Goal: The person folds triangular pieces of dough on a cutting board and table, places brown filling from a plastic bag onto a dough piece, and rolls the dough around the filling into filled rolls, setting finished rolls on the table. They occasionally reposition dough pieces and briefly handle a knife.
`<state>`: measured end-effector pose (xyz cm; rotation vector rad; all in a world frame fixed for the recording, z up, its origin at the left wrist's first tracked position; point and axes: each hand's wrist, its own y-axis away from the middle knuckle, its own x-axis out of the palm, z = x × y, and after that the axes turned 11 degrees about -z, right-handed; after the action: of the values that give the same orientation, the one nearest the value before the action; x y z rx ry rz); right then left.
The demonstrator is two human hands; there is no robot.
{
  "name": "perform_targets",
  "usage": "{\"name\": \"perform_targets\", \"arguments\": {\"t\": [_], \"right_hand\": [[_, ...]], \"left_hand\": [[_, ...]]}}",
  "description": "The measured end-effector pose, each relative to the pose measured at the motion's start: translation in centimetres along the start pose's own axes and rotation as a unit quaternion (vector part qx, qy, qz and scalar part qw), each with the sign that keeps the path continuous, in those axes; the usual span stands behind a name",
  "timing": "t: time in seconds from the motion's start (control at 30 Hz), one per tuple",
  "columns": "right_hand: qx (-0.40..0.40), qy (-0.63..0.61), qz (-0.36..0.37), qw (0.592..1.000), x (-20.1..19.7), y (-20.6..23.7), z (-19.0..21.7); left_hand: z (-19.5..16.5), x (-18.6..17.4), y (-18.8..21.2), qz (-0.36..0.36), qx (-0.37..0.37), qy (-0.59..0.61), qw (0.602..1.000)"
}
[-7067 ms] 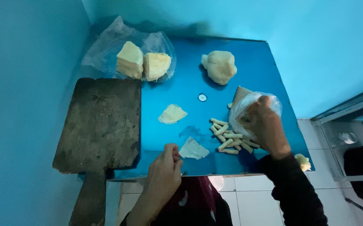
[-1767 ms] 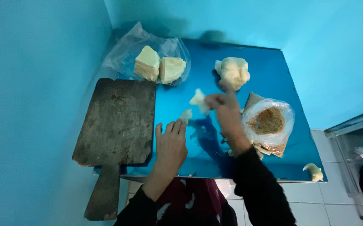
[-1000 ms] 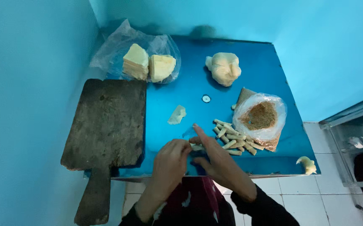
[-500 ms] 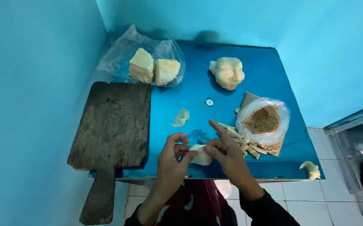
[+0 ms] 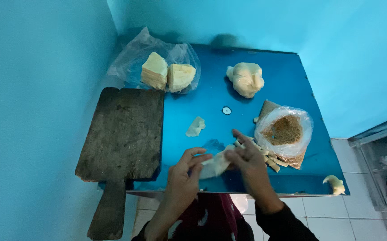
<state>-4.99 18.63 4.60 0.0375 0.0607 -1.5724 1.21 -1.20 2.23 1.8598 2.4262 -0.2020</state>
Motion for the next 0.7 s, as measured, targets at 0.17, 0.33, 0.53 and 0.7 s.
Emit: {"name": "perform_targets", "arguments": {"t": [0.17,0.33,0.53,0.7], "right_hand": [[-0.289,0.143,-0.134,0.937,-1.6,0.1,3.5],[-0.271,0.568,0.096,0.771,2.1,2.6,0.3],[-0.319,0.451,0.098,0.828,0.8,3.5,-2.1],[-0.255,0.345,0.04,0.902,-0.3,0.5,1.1]], "left_hand": [[1.5,-0.4,-2.7,-0.167,0.258,-0.088,0.948],[0.9,-0.4,-4.7,-0.194,0.218,-0.074,0.954],[0.9,-1.1,-4.7,-0.104,0.066,-0.156,0.98],[2.2,-0.8,-5.1,-0.104,0.093,0.099,0.985]]}}
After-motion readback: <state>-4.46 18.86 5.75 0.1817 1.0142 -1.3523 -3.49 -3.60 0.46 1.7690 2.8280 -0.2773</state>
